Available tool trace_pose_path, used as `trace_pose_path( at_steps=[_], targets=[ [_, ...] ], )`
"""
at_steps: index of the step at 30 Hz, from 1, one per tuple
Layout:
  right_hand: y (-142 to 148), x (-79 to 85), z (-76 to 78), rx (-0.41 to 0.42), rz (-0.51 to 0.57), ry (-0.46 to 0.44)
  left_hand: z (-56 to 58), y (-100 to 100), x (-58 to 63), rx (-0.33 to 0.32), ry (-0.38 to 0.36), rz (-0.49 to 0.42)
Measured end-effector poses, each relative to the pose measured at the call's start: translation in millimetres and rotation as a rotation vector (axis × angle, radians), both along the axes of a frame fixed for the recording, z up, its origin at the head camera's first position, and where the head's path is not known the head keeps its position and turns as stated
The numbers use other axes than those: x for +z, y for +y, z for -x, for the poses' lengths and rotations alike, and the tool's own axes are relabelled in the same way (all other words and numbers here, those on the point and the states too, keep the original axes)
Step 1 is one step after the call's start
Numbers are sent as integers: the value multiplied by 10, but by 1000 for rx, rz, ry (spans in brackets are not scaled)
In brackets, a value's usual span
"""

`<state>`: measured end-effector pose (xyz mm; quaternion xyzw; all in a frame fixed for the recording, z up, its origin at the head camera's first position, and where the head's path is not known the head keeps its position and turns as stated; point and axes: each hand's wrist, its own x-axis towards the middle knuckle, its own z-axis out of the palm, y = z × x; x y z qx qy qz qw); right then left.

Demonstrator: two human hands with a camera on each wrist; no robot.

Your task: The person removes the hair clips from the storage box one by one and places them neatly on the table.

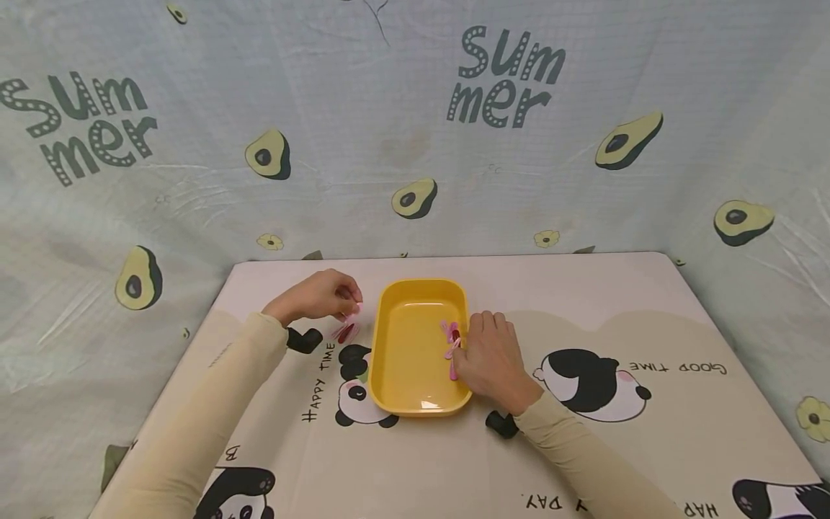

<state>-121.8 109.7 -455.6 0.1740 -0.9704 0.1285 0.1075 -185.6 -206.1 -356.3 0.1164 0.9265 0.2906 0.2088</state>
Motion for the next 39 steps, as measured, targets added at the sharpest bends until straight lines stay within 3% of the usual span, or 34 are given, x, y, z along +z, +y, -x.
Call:
trace_pose_path(
  at_steps=[21, 30, 39],
  targets=[
    [1, 6, 3, -12, 12, -14, 30, -372, -239, 81, 12, -7],
    [9, 1, -3, -9, 15, 0, 23, -439, -351, 141, 8, -29],
    [4, -13, 1, -8, 15, 1, 57, -507, -494, 161, 1, -48]
  ],
)
